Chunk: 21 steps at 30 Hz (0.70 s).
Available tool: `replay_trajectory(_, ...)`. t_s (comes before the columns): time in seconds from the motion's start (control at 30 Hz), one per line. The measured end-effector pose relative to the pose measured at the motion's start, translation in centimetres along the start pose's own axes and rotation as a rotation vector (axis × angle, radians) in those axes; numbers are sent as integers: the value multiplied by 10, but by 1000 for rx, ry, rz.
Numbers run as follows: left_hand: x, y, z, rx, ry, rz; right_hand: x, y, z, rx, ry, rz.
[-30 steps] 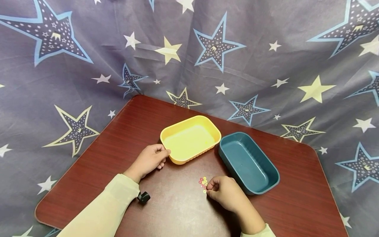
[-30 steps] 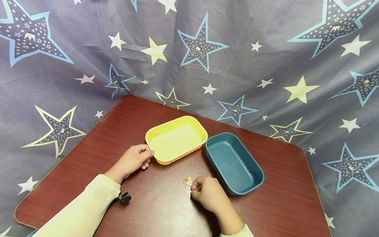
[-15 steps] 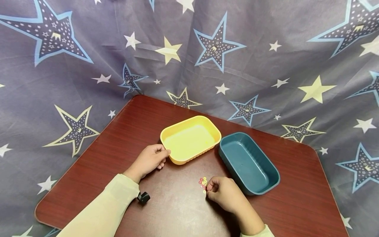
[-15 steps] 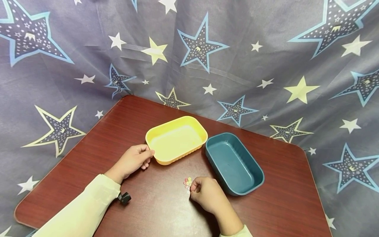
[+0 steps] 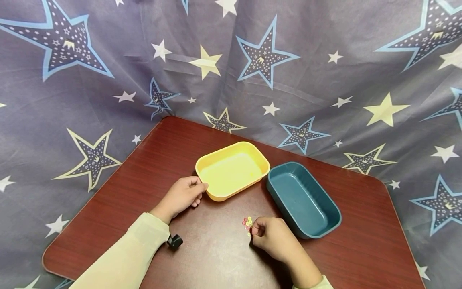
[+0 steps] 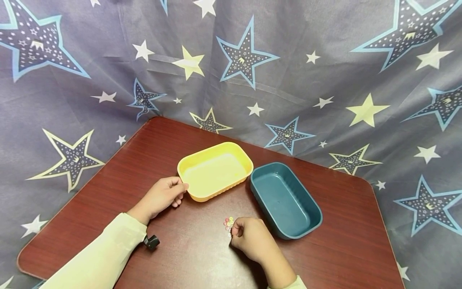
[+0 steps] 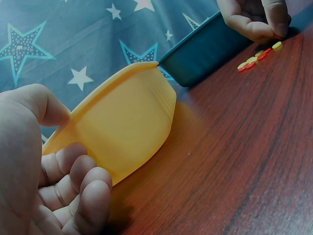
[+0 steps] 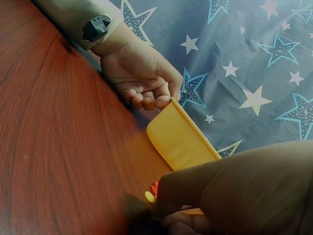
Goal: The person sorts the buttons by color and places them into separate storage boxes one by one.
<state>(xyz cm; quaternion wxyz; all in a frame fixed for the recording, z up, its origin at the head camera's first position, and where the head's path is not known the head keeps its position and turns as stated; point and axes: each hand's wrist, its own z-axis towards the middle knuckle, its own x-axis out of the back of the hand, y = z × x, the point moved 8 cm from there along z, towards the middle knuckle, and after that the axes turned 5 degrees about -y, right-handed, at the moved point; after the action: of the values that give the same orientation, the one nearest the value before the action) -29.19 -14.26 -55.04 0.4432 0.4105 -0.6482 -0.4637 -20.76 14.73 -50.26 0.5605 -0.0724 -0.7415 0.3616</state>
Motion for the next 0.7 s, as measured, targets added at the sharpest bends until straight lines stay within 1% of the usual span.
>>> replay_trajectory(0.2, -1, -2, 0, 2, -4, -6, -1, 0, -1, 1, -5, 6)
replay_trajectory(0.47, -1, 2, -1, -6, -7, -9, -3, -1, -1, 5, -29, 20)
replay_trajectory(0.7, 0, 4, -2, -6, -6, -8, -3, -1, 0, 12, -14, 14)
